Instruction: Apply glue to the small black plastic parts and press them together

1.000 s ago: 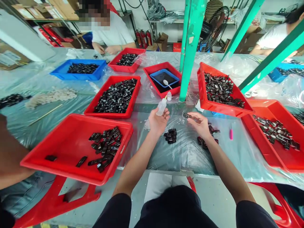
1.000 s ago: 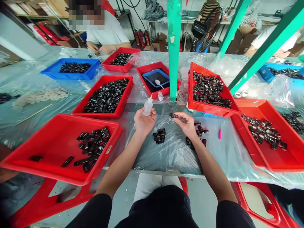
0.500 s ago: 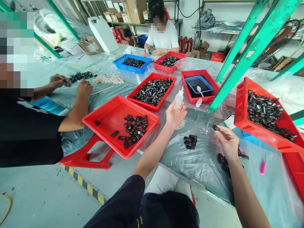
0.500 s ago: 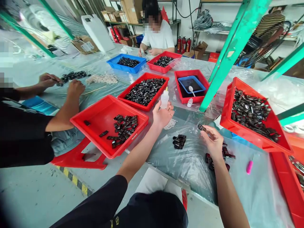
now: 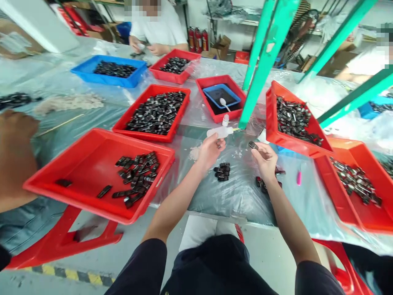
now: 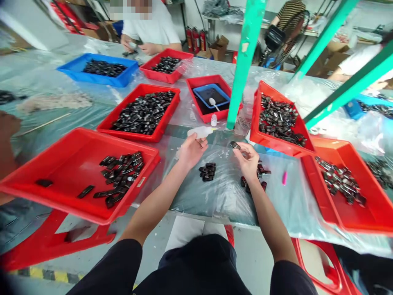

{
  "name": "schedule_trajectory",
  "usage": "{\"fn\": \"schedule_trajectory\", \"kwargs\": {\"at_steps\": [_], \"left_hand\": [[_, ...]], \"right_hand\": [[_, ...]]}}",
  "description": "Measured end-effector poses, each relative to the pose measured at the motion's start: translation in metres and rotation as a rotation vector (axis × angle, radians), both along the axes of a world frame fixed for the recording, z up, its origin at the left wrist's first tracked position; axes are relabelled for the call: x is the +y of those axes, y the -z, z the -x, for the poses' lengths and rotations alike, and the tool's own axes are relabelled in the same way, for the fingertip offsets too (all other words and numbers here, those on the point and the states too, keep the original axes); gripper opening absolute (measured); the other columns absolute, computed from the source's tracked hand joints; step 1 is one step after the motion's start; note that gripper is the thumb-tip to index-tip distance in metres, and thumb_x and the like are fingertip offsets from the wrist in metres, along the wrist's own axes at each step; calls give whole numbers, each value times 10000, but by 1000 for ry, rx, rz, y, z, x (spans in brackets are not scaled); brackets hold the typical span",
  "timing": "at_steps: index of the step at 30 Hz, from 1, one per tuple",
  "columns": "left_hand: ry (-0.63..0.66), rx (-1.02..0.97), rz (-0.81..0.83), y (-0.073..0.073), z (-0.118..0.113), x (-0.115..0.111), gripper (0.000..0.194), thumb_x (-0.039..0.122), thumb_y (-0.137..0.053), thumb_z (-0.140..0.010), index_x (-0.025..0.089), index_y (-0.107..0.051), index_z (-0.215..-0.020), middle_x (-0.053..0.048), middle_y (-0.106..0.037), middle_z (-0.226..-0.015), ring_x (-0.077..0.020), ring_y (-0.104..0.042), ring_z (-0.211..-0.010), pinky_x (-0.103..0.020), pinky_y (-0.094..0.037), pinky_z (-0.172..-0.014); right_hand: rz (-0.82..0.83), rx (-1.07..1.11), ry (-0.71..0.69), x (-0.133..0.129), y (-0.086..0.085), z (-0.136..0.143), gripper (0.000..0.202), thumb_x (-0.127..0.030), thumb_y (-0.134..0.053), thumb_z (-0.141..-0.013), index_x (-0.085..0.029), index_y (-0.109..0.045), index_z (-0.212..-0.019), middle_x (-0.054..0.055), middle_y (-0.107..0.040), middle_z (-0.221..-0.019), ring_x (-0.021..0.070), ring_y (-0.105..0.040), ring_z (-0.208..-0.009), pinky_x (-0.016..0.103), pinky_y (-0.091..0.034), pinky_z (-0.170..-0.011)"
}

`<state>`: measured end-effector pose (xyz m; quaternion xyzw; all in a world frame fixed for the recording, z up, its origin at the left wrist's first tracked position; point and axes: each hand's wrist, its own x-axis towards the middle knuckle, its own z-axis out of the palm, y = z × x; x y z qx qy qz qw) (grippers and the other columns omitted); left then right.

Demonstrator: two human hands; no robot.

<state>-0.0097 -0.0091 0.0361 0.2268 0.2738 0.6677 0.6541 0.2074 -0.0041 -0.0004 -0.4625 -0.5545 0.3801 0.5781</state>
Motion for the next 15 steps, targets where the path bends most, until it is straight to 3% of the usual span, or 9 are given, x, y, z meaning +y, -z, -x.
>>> {"fn": "schedule_trajectory", "kwargs": {"at_steps": [4,15], "left_hand": [[-14,241,-66,9,-14,-3,391,431,-907,-642,152,-640,-706,-2,-575,-663,-83,-502,-541,-242,-333,-494],[-71,274,-99,15,-9,-1,365,455,-869,-696,160,-660,-740,2,-556,-662,-95,-525,-547,-239,-349,-477]], "right_hand": [[-19,13,-21,1,0,-1,392,-497,-827,-760,-239,-725,-1037,31,-726,-912,145,-606,-677,304,-549,-643],[-38,-36,-34,-2,-3,-2,423,-568,-812,-785,-253,-734,-1057,-1,-637,-747,159,-574,-662,310,-494,-612]]}}
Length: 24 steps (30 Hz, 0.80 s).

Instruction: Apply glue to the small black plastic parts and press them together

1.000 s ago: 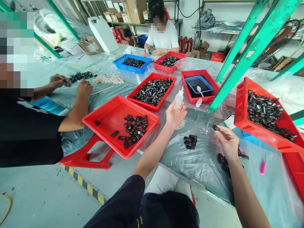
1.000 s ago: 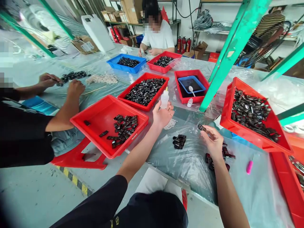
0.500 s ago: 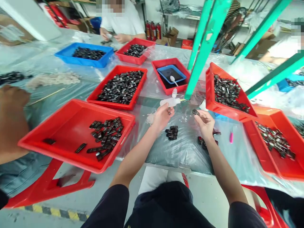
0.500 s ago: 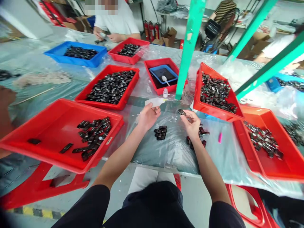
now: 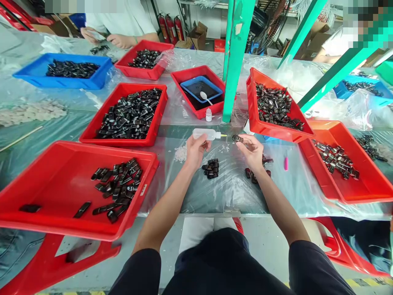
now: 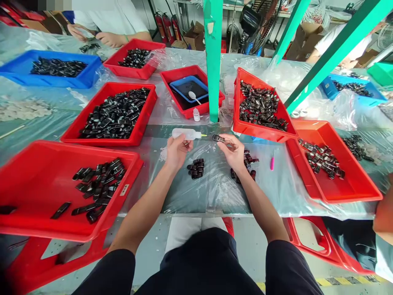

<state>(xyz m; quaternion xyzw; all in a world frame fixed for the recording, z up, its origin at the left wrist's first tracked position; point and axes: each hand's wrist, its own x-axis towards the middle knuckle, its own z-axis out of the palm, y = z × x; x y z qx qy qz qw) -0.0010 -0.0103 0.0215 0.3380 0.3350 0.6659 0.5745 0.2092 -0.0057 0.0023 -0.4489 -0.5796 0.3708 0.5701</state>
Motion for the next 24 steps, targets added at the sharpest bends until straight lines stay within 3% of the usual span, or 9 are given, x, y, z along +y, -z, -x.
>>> {"fn": "schedule_trajectory", "kwargs": {"at_steps": [4,8,13,16,20,24], "left_hand": [[9,6,5,-3,-2,-2,366,450,-873,-676,162,-658,-741,8,-544,-651,-93,-512,-535,-243,-341,-473],[13,-79,81,-7,-1,-1,367,453,-855,-656,173,-632,-738,14,-521,-648,-94,-501,-535,-249,-340,-465],[-1,-199,123,-10,6,4,287,408,-789,-719,182,-660,-839,-3,-558,-704,-96,-524,-582,-233,-362,-487],[-15,-207,141,-9,9,6,259,405,-763,-759,191,-659,-863,-9,-567,-721,-102,-531,-593,-235,-376,-501],[6,-214,160,-7,8,6,250,405,-758,-796,184,-651,-845,-13,-571,-720,-105,-539,-581,-246,-387,-508],[13,-221,192,-8,8,6,237,396,-754,-801,185,-652,-829,-5,-569,-694,-102,-546,-566,-241,-395,-513]], "right_hand": [[-7,-7,-9,1,0,0,427,-576,-812,-784,-252,-739,-1052,9,-665,-781,162,-580,-694,318,-517,-656],[-12,-37,-56,1,2,-1,420,-578,-785,-812,-242,-745,-1061,39,-730,-950,156,-596,-740,294,-507,-629],[-20,-417,-232,-8,9,9,327,-517,-689,-931,-237,-765,-1083,53,-741,-1002,154,-590,-718,308,-522,-684],[-67,-639,-373,-17,15,22,270,-438,-625,-996,-247,-763,-1129,78,-739,-1084,199,-651,-861,342,-548,-811],[-102,-765,-436,-23,19,31,285,-417,-607,-1012,-243,-748,-1188,102,-715,-1176,246,-662,-1082,377,-534,-959],[-80,-732,-399,-20,17,30,320,-439,-602,-1015,-222,-720,-1218,103,-709,-1149,220,-655,-943,346,-532,-870]]}}
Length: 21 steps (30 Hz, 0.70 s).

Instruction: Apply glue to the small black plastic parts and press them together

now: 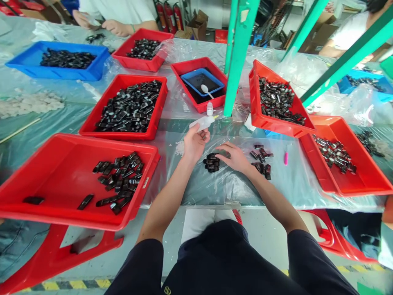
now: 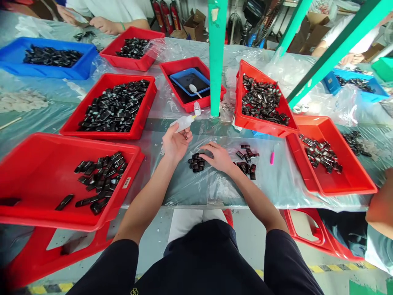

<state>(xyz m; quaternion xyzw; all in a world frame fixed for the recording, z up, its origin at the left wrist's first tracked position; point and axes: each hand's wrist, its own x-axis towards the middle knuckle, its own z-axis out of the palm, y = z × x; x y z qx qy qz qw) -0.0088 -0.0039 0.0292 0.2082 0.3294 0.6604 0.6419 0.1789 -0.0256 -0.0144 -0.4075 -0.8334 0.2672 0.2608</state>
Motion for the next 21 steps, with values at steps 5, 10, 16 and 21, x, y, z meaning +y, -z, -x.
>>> {"fn": "schedule_trajectory", "kwargs": {"at_steps": [5,10,16,21], "left_hand": [[-9,-9,22,0,2,3,252,400,-768,-741,187,-648,-804,7,-563,-678,-90,-531,-554,-221,-392,-510],[10,-30,52,-7,3,2,191,364,-740,-697,205,-648,-750,-2,-560,-627,-104,-471,-541,-227,-358,-469],[14,-66,10,-13,-3,-6,210,329,-585,-872,193,-649,-725,-12,-556,-608,-108,-448,-559,-241,-326,-499],[29,-55,8,-3,-2,-2,154,329,-654,-855,186,-654,-796,-15,-579,-664,-111,-486,-582,-251,-339,-526]], "right_hand": [[-42,-16,118,0,-21,-16,235,-348,-551,-1051,-194,-722,-1095,66,-729,-1033,168,-619,-800,285,-471,-782],[-49,-343,158,-22,-54,-64,152,-301,-606,-1030,-200,-716,-1063,55,-739,-1055,176,-674,-923,267,-437,-764],[22,-624,330,-64,-73,-112,218,-375,-593,-1039,-204,-719,-1087,104,-730,-1173,228,-692,-1039,298,-456,-773],[135,-752,437,-73,-65,-111,295,-449,-701,-963,-174,-727,-1066,150,-748,-1140,300,-711,-1039,335,-481,-762]]}}
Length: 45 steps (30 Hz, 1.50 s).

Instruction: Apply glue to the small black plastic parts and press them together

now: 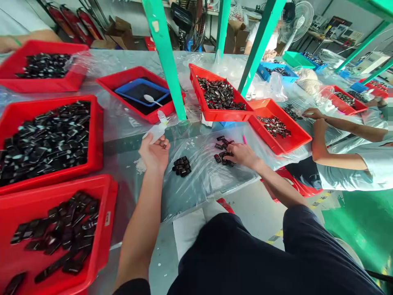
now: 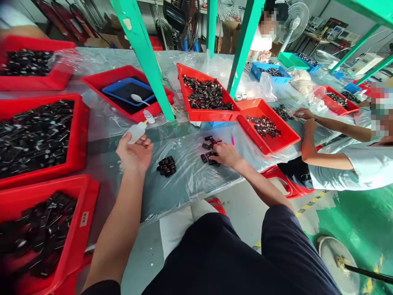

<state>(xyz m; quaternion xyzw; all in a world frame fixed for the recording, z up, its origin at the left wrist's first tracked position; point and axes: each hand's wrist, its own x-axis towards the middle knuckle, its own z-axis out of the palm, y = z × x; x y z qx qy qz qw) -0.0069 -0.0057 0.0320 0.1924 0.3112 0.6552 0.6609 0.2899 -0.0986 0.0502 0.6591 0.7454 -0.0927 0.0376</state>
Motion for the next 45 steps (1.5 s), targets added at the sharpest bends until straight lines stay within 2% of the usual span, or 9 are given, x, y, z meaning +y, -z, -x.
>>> {"fn": "schedule_trajectory", "kwargs": {"at_steps": [9,14,18,22,25,30,37,41,45], "left_hand": [[13,-10,-10,9,1,3,282,401,-776,-705,193,-631,-830,22,-575,-677,-83,-532,-557,-218,-369,-526],[29,-44,-13,7,3,4,274,386,-775,-721,199,-607,-830,22,-581,-675,-87,-543,-560,-227,-371,-531],[17,-64,-16,8,6,6,265,376,-768,-739,193,-618,-859,23,-577,-680,-85,-538,-576,-224,-383,-547],[11,-65,-11,11,9,7,245,354,-764,-748,189,-607,-839,27,-570,-683,-76,-527,-572,-220,-383,-553],[-4,-69,-2,13,11,9,267,348,-787,-728,184,-595,-813,28,-566,-681,-72,-521,-568,-217,-371,-544],[-9,-65,-15,13,10,9,282,341,-811,-701,183,-599,-798,30,-548,-682,-71,-501,-565,-223,-351,-525],[26,1,-31,14,1,4,267,364,-793,-730,179,-609,-786,20,-530,-674,-83,-498,-561,-231,-364,-515],[52,22,-54,10,-1,0,279,381,-798,-741,168,-626,-797,15,-522,-678,-88,-507,-573,-232,-382,-523],[41,8,-50,8,-1,0,272,385,-780,-758,173,-612,-787,14,-506,-676,-87,-485,-559,-238,-374,-518]], "right_hand": [[-85,-19,-72,10,11,15,124,-219,-688,-931,-197,-732,-1045,133,-777,-1111,289,-729,-992,330,-475,-702],[-136,494,-82,35,18,24,148,-363,-715,-904,-224,-673,-933,1,-733,-751,174,-636,-648,295,-430,-620],[-217,1011,-129,73,17,56,369,-548,-756,-823,-211,-611,-864,2,-701,-766,139,-596,-652,287,-466,-644],[-210,1224,-80,109,17,90,460,-597,-810,-739,-225,-565,-855,4,-683,-794,125,-573,-612,285,-465,-592],[-198,1323,-41,122,25,101,481,-620,-798,-744,-242,-534,-877,-42,-591,-695,106,-493,-519,270,-412,-503],[-148,1458,42,120,46,96,529,-657,-825,-697,-245,-547,-877,-75,-484,-619,83,-385,-465,240,-292,-408],[36,1671,199,108,45,92,574,-644,-872,-645,-240,-573,-924,5,-724,-854,65,-431,-477,213,-234,-375],[129,1706,136,105,42,93,517,-564,-885,-700,-244,-559,-943,19,-765,-895,83,-530,-543,197,-287,-402],[303,1649,27,101,44,93,518,-554,-842,-758,-239,-610,-1098,30,-752,-916,120,-616,-589,221,-313,-409]]}}
